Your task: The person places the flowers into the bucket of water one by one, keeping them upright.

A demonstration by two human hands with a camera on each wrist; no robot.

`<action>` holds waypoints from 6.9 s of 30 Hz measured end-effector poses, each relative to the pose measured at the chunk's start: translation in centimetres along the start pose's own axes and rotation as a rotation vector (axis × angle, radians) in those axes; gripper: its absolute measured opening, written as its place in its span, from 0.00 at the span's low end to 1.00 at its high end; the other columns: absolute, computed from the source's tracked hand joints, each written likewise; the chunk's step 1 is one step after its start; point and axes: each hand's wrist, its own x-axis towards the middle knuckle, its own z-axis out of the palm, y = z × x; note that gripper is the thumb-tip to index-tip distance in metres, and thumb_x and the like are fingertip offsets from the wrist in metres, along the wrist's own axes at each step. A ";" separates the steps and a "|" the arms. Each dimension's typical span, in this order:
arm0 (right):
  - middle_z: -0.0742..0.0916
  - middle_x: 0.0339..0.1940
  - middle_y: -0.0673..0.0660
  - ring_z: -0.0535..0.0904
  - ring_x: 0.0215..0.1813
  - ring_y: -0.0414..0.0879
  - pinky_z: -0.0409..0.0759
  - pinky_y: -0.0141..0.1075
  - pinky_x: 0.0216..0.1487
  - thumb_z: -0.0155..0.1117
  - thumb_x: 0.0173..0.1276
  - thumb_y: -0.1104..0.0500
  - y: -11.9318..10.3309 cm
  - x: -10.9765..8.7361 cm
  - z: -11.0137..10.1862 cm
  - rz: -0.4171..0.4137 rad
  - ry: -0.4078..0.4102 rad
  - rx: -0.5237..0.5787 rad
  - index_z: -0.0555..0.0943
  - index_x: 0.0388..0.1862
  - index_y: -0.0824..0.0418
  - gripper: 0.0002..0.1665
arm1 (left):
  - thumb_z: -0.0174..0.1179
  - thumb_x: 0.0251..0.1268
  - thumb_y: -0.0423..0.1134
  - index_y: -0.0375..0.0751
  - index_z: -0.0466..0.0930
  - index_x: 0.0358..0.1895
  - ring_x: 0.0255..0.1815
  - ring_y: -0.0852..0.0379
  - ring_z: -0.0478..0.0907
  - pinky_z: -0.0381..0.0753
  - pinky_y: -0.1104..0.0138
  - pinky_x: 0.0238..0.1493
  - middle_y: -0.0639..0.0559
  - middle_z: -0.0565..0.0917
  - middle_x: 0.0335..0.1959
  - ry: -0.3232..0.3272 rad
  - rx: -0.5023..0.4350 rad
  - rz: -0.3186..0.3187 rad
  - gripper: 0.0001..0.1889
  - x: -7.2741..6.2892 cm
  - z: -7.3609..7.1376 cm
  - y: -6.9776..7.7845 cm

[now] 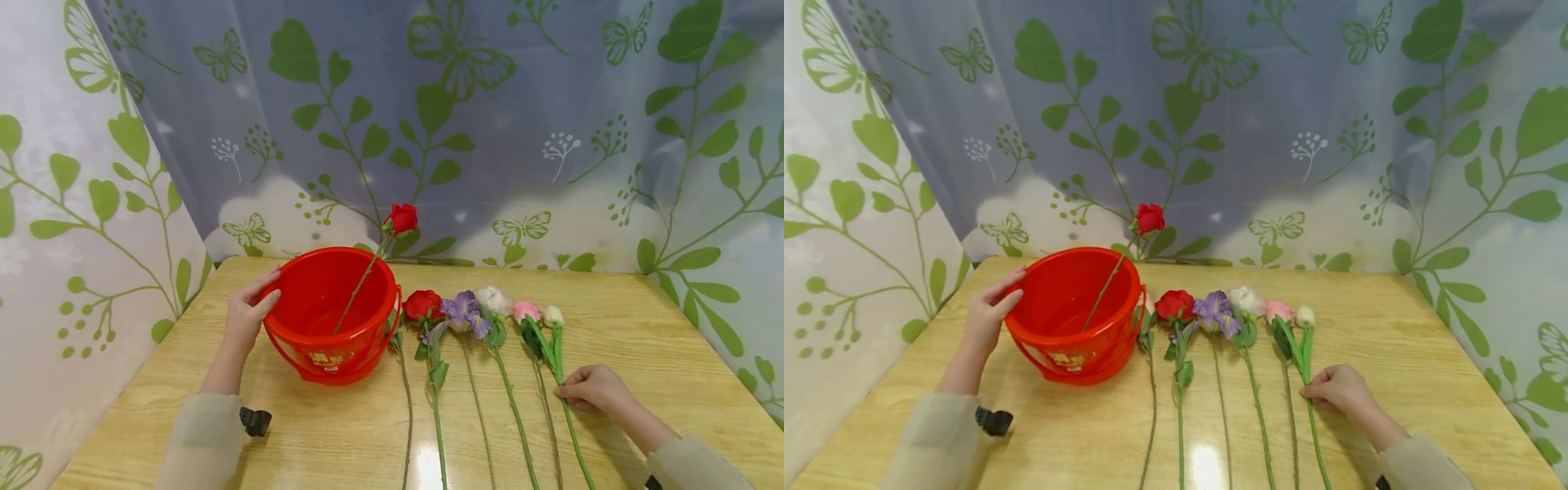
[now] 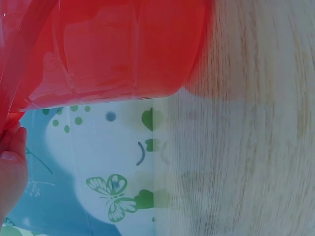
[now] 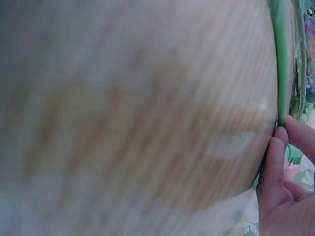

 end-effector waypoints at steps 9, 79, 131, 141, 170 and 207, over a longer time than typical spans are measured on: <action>0.79 0.16 0.52 0.74 0.18 0.40 0.76 0.30 0.20 0.67 0.50 0.63 0.1 -0.1 -0.1 -0.016 0.005 -0.009 0.78 0.23 0.68 0.09 | 0.53 0.57 0.24 0.19 0.69 0.52 0.57 0.62 0.67 0.70 0.77 0.48 0.42 0.71 0.56 0.000 -0.011 -0.005 0.18 0.0 0.0 -0.1; 0.78 0.32 0.52 0.78 0.36 0.40 0.78 0.31 0.41 0.57 0.62 0.65 -7.8 -2.1 -2.0 -0.302 -0.135 0.607 0.73 0.35 0.64 0.04 | 0.54 0.56 0.24 0.19 0.69 0.51 0.57 0.60 0.67 0.69 0.76 0.50 0.43 0.72 0.55 0.006 -0.030 0.010 0.18 0.0 0.0 0.0; 0.78 0.31 0.59 0.80 0.33 0.46 0.79 0.30 0.36 0.62 0.53 0.73 -23.7 0.3 -2.4 -0.500 -0.014 1.230 0.73 0.33 0.71 0.09 | 0.53 0.57 0.23 0.18 0.69 0.51 0.57 0.60 0.68 0.69 0.76 0.50 0.34 0.68 0.56 0.006 -0.025 0.026 0.18 0.0 -0.1 0.1; 0.78 0.32 0.60 0.79 0.35 0.46 0.78 0.29 0.36 0.59 0.56 0.72 -25.7 1.1 0.4 -0.448 0.040 1.279 0.72 0.37 0.72 0.10 | 0.53 0.56 0.22 0.18 0.69 0.50 0.56 0.60 0.68 0.69 0.76 0.50 0.34 0.69 0.56 -0.002 -0.007 0.037 0.17 0.0 -0.1 0.0; 0.79 0.35 0.63 0.79 0.40 0.51 0.78 0.34 0.41 0.56 0.59 0.73 -29.2 2.6 7.8 -0.448 0.179 0.915 0.73 0.37 0.71 0.07 | 0.53 0.57 0.23 0.20 0.70 0.51 0.59 0.53 0.66 0.69 0.76 0.51 0.32 0.67 0.56 0.002 -0.004 0.008 0.17 0.1 0.0 0.1; 0.81 0.36 0.65 0.80 0.35 0.51 0.77 0.44 0.43 0.62 0.55 0.69 -28.5 3.1 13.3 -0.455 -0.124 0.541 0.75 0.41 0.73 0.14 | 0.52 0.57 0.23 0.19 0.69 0.50 0.56 0.60 0.68 0.68 0.76 0.52 0.35 0.69 0.56 0.017 -0.020 0.017 0.17 0.0 0.0 0.0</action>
